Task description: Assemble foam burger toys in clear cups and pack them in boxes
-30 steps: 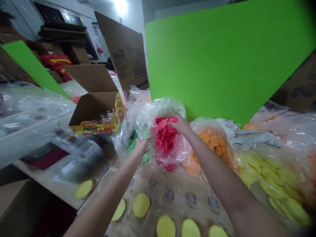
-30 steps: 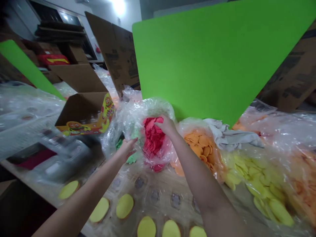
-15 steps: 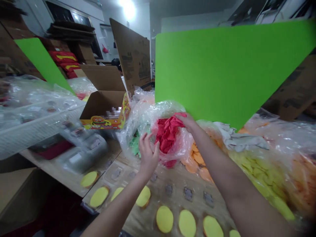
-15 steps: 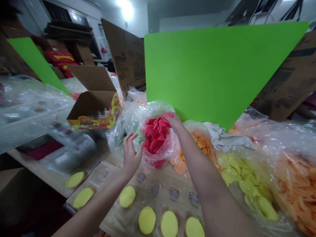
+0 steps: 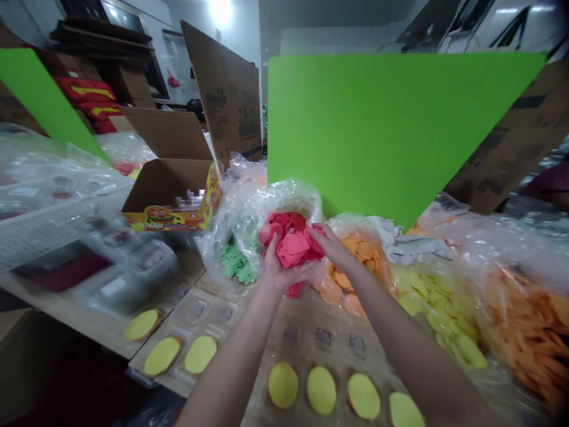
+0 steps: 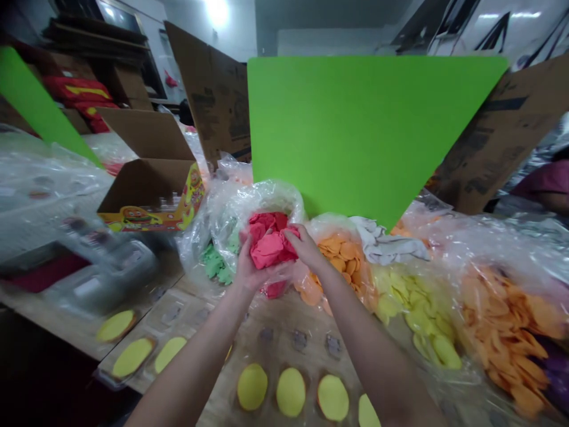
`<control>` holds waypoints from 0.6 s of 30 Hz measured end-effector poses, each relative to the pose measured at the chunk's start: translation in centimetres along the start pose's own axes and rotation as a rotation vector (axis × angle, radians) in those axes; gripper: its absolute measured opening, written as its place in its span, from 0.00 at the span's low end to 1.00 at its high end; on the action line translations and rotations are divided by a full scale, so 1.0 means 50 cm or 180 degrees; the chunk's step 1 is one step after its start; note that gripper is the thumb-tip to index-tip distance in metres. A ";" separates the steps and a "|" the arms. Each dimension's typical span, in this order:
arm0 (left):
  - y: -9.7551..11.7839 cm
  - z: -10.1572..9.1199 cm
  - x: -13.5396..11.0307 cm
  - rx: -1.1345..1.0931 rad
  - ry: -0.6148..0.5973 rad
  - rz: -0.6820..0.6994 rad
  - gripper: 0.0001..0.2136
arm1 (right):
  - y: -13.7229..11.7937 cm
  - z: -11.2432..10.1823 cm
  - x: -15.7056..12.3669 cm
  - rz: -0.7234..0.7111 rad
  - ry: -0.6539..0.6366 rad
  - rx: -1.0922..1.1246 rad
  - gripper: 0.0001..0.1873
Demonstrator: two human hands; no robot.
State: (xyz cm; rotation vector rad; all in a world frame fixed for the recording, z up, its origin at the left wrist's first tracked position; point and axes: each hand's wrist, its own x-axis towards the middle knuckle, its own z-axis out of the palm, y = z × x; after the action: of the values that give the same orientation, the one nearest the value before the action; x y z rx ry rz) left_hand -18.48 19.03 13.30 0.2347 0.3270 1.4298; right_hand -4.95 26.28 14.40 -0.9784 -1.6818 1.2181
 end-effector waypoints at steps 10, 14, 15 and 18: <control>-0.150 -0.014 -0.153 -0.0132 0.0229 -0.0564 0.15 | -0.026 -0.034 -0.270 -0.0903 0.0729 -0.1376 0.20; -0.192 -0.025 -0.191 -0.0194 0.0620 -0.0597 0.11 | -0.055 -0.049 -0.313 -0.1097 0.0020 -0.1345 0.18; -0.194 -0.024 -0.194 -0.0181 0.0691 -0.0562 0.11 | -0.058 -0.051 -0.314 -0.1079 -0.0054 -0.1300 0.18; -0.179 -0.013 -0.192 -0.0155 0.0766 -0.0358 0.13 | -0.051 -0.044 -0.291 -0.0938 0.0258 -0.1024 0.16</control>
State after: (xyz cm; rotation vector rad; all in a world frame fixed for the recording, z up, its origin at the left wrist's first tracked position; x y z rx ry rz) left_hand -11.46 8.34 10.31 0.0033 0.4940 1.3548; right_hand 2.04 13.09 14.77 -0.9117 -1.9139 0.7210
